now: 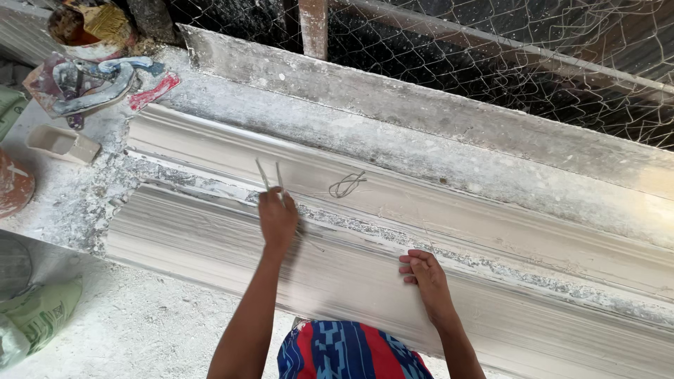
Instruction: The person ties small green plastic ties into loops and places them on a white gypsum crown molding. Then, using a metal scraper, the person scrapes and smooths the edges and surface of the molding to remove excess material and refine the finish.
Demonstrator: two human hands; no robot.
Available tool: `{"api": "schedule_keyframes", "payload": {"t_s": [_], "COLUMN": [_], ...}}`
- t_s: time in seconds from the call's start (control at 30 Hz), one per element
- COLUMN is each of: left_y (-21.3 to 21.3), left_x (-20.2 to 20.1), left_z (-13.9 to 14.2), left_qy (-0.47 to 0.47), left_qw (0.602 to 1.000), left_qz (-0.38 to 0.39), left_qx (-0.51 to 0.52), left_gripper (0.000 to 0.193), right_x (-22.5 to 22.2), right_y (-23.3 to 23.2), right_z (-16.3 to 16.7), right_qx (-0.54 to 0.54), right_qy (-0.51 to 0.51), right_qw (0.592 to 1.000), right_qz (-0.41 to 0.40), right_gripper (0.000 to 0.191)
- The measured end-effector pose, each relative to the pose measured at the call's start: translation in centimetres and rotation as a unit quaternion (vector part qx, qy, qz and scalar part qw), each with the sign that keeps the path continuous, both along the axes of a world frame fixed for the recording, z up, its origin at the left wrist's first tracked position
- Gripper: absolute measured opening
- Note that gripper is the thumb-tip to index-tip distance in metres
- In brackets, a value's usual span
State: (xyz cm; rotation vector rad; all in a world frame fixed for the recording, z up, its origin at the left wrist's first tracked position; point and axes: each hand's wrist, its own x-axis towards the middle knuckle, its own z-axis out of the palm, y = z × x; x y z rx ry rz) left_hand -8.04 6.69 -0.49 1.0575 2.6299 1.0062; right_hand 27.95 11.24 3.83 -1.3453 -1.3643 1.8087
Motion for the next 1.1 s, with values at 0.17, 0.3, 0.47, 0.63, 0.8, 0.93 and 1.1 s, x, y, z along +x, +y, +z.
{"api": "schedule_keyframes", "payload": {"t_s": [0.17,0.3,0.47,0.63,0.8,0.93,1.1], "left_y": [0.7,-0.1,-2.0,-4.9,-7.6,-10.4,-13.3], "left_x": [-2.2,-1.6,-2.0,1.1,4.9,4.4,3.9], "left_z": [-1.2,0.0,4.9,10.4,14.5,16.8,19.6], "left_qy": [-0.018,-0.087,-0.071,0.163,-0.040,-0.305,-0.567], "left_qw": [0.989,0.990,0.983,0.967,0.947,0.921,0.742], "left_qz": [0.087,0.113,0.093,-0.143,-0.239,-0.216,-0.326], "left_qx": [-0.122,-0.008,0.144,0.135,0.210,0.112,0.149], "left_gripper": [0.038,0.030,0.030,0.016,0.017,0.030,0.024], "right_x": [-1.4,-3.1,-7.2,-14.9,-20.9,-21.8,-21.3], "right_y": [-0.4,-0.7,-1.3,-2.5,-2.5,-1.8,-1.4], "right_z": [0.0,1.0,2.9,6.0,8.9,10.1,11.6], "right_qx": [0.012,0.017,0.057,0.179,0.141,-0.153,-0.212], "right_qy": [0.017,0.040,0.008,0.072,0.135,0.329,0.381], "right_qw": [0.999,0.997,0.993,0.967,0.978,0.931,0.899], "right_qz": [0.035,0.059,0.107,0.164,0.079,0.040,0.044], "right_gripper": [0.030,0.028,0.028,0.042,0.035,0.029,0.024]}}
